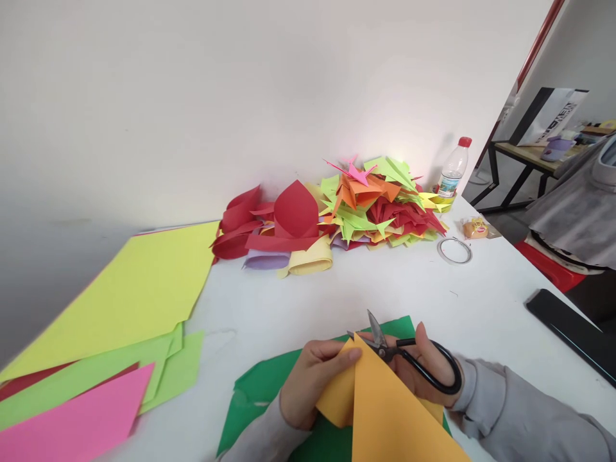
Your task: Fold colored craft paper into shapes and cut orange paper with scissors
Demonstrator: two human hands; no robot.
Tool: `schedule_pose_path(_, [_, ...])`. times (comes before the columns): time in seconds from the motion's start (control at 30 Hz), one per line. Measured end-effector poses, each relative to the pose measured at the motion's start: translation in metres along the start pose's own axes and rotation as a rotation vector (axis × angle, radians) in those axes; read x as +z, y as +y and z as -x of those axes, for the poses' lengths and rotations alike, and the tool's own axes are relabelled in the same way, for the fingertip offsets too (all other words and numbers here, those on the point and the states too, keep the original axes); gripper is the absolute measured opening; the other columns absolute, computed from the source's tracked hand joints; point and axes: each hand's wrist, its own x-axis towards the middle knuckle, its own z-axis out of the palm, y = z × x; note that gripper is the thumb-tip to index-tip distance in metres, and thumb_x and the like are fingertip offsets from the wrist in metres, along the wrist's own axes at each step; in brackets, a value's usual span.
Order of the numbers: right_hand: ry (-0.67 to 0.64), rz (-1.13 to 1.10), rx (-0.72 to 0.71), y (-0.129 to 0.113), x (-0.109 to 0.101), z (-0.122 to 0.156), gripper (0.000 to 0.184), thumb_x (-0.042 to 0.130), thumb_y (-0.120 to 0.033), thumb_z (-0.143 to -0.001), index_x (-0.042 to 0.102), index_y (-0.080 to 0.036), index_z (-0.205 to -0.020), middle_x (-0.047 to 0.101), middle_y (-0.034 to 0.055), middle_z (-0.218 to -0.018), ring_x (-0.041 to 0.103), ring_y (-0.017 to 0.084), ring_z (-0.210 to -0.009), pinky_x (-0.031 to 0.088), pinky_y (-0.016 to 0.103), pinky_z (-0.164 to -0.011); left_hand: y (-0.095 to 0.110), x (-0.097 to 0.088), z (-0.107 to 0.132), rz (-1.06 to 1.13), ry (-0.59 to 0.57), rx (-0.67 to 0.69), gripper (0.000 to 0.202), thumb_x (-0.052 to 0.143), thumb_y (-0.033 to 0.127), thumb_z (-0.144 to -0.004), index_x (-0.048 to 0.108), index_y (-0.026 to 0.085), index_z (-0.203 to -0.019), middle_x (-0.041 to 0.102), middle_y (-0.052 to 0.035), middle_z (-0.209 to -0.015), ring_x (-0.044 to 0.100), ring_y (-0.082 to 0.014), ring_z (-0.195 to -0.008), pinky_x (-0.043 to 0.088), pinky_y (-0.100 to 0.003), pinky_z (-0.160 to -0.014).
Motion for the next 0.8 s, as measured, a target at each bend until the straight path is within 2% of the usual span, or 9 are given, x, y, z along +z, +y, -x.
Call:
schedule_pose_path(0.17, [0.004, -0.038, 0.009, 0.004, -0.005, 0.000, 0.103, 0.040, -0.092, -0.066, 0.050, -0.015, -0.134, 0.062, 0.0173, -0.123, 0.056, 0.031, -0.114, 0.039, 0.042, -0.095, 0.001, 0.000, -0.001, 0.022, -0.004, 0.008, 0.031, 0.082, 0.040, -0.062, 0.079, 0.011, -0.074, 0.069, -0.0141, -0.111, 0.065, -0.0220, -0.073, 0.050, -0.030, -0.064])
schedule_pose_path(0.33, [0.006, -0.070, 0.007, 0.015, -0.021, 0.002, 0.105, 0.034, -0.093, -0.067, 0.049, -0.015, -0.136, 0.067, 0.0159, -0.114, 0.064, 0.024, -0.088, 0.041, 0.030, -0.070, -0.006, -0.007, -0.003, -0.025, 0.038, -0.028, 0.035, 0.081, 0.042, -0.062, 0.076, 0.009, -0.069, 0.072, -0.0119, -0.073, 0.063, -0.0210, -0.063, 0.049, -0.031, -0.061])
schedule_pose_path(0.4, [0.000, -0.066, 0.016, 0.019, -0.027, 0.002, 0.108, 0.031, -0.094, -0.066, 0.048, -0.015, -0.136, 0.068, 0.0157, -0.109, 0.065, 0.022, -0.078, 0.039, 0.027, -0.064, -0.009, -0.009, -0.004, -0.035, 0.037, -0.040, 0.037, 0.082, 0.044, -0.061, 0.076, 0.008, -0.068, 0.071, -0.0114, -0.069, 0.062, -0.0208, -0.062, 0.048, -0.030, -0.059])
schedule_pose_path(0.5, [-0.017, -0.055, 0.038, 0.021, -0.033, 0.004, 0.111, 0.028, -0.095, -0.065, 0.047, -0.014, -0.138, 0.069, 0.0156, -0.106, 0.065, 0.022, -0.074, 0.038, 0.026, -0.061, -0.010, -0.009, -0.005, -0.028, 0.008, -0.030, 0.037, 0.082, 0.045, -0.060, 0.076, 0.009, -0.067, 0.071, -0.0118, -0.075, 0.062, -0.0204, -0.064, 0.048, -0.029, -0.060])
schedule_pose_path(0.63, [-0.017, -0.043, 0.044, 0.018, -0.028, 0.004, 0.107, 0.029, -0.094, -0.067, 0.045, -0.015, -0.139, 0.068, 0.0156, -0.110, 0.066, 0.024, -0.084, 0.039, 0.027, -0.063, -0.007, -0.006, -0.003, -0.026, -0.012, -0.002, 0.035, 0.081, 0.044, -0.063, 0.077, 0.010, -0.069, 0.072, -0.0123, -0.081, 0.062, -0.0201, -0.064, 0.049, -0.030, -0.061])
schedule_pose_path(0.8, [-0.004, 0.006, -0.009, 0.012, -0.014, 0.003, 0.098, 0.043, -0.089, -0.068, 0.045, -0.020, -0.138, 0.063, 0.0136, -0.124, 0.062, 0.026, -0.101, 0.042, 0.032, -0.079, -0.004, -0.003, -0.002, -0.009, -0.020, 0.042, 0.031, 0.081, 0.041, -0.063, 0.078, 0.012, -0.072, 0.072, -0.0137, -0.104, 0.065, -0.0219, -0.073, 0.051, -0.030, -0.063])
